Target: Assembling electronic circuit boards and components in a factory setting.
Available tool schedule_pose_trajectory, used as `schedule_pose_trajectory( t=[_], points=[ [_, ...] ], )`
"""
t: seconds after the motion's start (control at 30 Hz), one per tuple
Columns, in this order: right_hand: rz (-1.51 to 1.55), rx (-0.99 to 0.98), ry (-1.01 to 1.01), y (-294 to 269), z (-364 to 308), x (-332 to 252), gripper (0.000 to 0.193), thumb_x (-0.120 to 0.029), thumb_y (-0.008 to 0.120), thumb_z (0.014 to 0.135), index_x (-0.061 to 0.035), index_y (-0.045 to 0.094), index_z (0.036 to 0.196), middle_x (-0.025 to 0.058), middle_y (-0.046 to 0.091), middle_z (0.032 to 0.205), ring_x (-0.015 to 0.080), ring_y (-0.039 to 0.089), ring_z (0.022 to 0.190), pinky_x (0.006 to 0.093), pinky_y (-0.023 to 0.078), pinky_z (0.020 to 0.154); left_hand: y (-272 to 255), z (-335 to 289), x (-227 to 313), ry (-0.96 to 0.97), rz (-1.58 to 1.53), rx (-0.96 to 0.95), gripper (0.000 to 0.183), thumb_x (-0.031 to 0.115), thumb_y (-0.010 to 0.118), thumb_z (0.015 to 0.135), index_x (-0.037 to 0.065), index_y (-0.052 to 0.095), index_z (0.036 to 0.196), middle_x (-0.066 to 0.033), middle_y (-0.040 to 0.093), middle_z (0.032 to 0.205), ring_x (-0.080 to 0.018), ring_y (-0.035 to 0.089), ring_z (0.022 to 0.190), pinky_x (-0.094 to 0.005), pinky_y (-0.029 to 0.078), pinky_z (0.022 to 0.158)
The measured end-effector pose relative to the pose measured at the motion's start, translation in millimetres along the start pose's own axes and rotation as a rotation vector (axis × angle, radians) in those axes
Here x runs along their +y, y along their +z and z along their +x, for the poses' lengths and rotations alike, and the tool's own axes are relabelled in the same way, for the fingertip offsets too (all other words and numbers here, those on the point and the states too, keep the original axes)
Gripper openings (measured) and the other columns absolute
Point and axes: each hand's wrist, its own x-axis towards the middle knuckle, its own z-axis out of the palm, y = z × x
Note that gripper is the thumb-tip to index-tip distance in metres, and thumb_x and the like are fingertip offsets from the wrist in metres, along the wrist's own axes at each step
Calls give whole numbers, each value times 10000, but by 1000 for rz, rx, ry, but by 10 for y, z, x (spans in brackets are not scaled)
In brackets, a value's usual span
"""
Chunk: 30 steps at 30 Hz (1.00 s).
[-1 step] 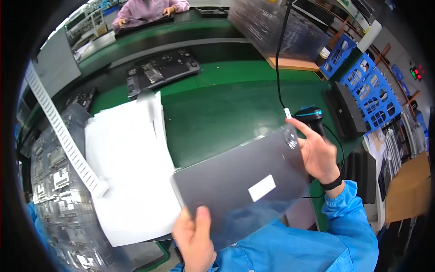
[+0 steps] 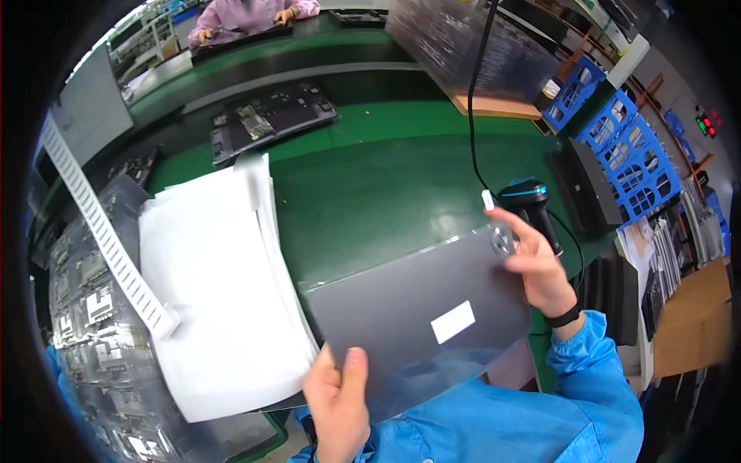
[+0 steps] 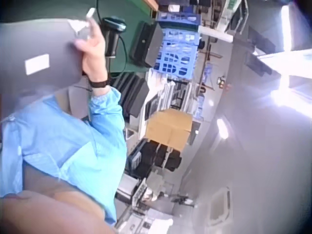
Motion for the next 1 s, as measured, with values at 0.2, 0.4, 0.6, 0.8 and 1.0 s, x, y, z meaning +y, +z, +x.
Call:
schedule_pose_trajectory(
  t=[0.2, 0.4, 0.6, 0.8, 1.0],
  points=[
    [-20, 242, -23, -92, -179, 256, 766, 119, 674, 851, 10, 340, 1532, 143, 678, 1192, 184, 690, 1044, 311, 549, 932, -223, -295, 27, 443, 928, -110, 561, 45, 703, 890, -86, 516, 1403, -286, 549, 1407, -406, 538, 1307, -417, 426, 1088],
    [-1448, 609, -1001, -133, -24, 295, 749, -59, 874, 728, 5, 527, 1389, 195, 476, 1429, 253, 540, 1270, 392, 497, 983, -357, -261, 209, 798, 1590, 179, 475, 57, 729, 878, -69, 612, 1321, -303, 561, 1391, -436, 558, 1289, -470, 473, 1041],
    [-419, 227, 163, 236, -275, 230, 117, -70, 702, 948, 26, 667, 1003, 87, 694, 765, 125, 658, 591, 250, 506, 528, -655, -64, -6, 914, 1214, 386, 193, -7, 691, 917, -111, 717, 1078, -281, 705, 1122, -407, 692, 1053, -456, 546, 942],
    [-609, 77, 486, 308, -182, 119, 178, -132, 666, 952, 38, 692, 908, 63, 674, 674, 96, 633, 516, 230, 465, 456, -1125, 40, -423, 1771, 871, 447, 63, -45, 625, 927, -66, 684, 915, -182, 680, 913, -316, 689, 828, -417, 573, 721],
    [-681, 33, 508, 195, -128, 93, 167, -117, 679, 934, 36, 699, 868, 54, 659, 629, 85, 601, 463, 220, 437, 424, -1094, -111, -348, 1513, 1185, 480, 395, 151, 742, 877, -34, 570, 1181, -203, 560, 1134, -307, 584, 1028, -441, 476, 914]
  ],
)
